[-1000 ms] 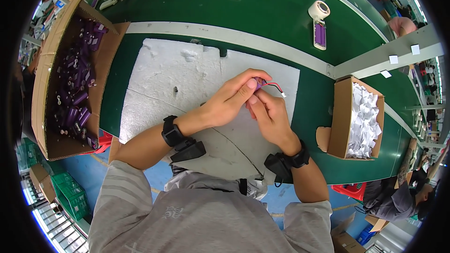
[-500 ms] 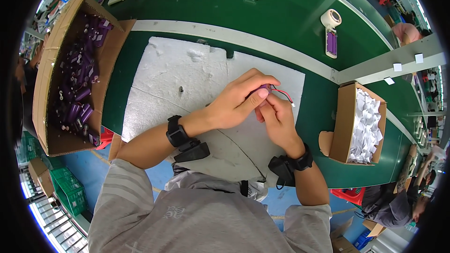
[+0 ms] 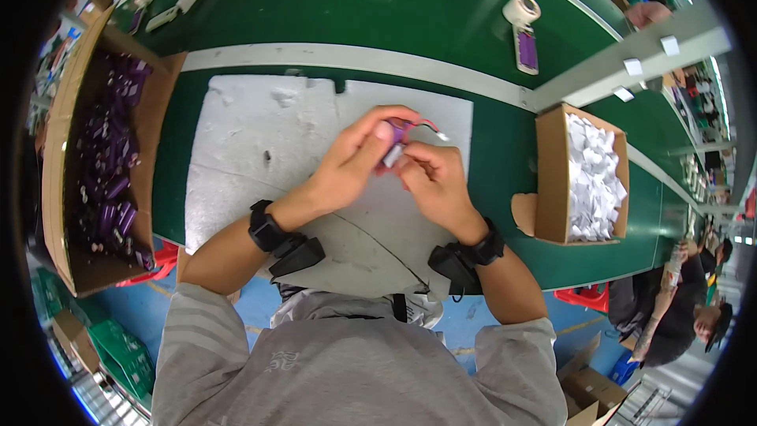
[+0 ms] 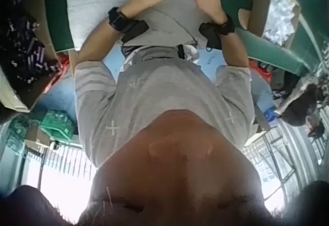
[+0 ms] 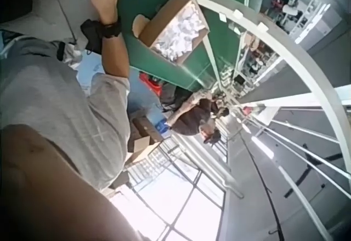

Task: The person picks up a battery and a circuit board, connects them, and inserts the assembly into a fan housing. They then repeat the process with another battery and circuit board, applying tape to the battery before placing it into a second fan housing.

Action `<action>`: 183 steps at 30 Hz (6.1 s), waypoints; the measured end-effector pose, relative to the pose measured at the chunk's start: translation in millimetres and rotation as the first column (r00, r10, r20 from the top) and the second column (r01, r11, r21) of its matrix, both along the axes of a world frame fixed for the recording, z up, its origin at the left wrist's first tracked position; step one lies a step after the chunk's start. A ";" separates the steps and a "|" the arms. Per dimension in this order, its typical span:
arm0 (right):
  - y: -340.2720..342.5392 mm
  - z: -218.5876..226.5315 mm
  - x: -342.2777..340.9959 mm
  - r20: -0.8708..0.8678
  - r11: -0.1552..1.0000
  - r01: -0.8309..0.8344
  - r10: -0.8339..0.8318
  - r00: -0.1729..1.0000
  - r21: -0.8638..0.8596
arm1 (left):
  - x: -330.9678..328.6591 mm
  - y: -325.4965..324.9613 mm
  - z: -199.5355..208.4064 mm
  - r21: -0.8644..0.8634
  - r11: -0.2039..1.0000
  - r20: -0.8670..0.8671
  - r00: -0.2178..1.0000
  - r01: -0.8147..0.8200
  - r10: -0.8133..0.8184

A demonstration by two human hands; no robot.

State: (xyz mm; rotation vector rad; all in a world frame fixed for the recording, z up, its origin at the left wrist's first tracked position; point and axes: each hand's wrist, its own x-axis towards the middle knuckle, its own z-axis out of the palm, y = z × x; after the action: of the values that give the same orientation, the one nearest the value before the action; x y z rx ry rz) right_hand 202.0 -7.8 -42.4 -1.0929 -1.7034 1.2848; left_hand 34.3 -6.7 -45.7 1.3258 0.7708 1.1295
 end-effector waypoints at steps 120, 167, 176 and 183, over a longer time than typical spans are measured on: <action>-1.4 5.0 -7.8 0.323 0.882 -0.093 -0.070 0.944 0.462 | -43.5 4.3 10.8 0.142 0.990 -0.519 0.853 0.024 0.053; -1.9 15.3 -0.2 0.453 0.788 -0.248 -0.044 0.891 0.564 | -49.8 10.3 10.3 -0.119 0.978 -0.244 0.950 0.170 -0.195; -1.7 10.6 -2.3 0.432 0.758 -0.186 -0.137 0.892 0.625 | -50.5 10.2 7.8 -0.106 0.985 -0.245 0.957 0.134 -0.157; -5.1 14.2 -5.5 0.368 0.863 -0.057 -0.153 0.917 0.501 | -52.8 9.9 9.9 -0.088 0.984 -0.222 0.960 0.155 -0.171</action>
State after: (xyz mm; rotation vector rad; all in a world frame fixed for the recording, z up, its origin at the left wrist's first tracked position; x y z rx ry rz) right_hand 196.5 -12.9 -28.2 -1.1071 -2.1348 0.5333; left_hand -18.5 3.1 -35.8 1.4489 0.8434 0.8208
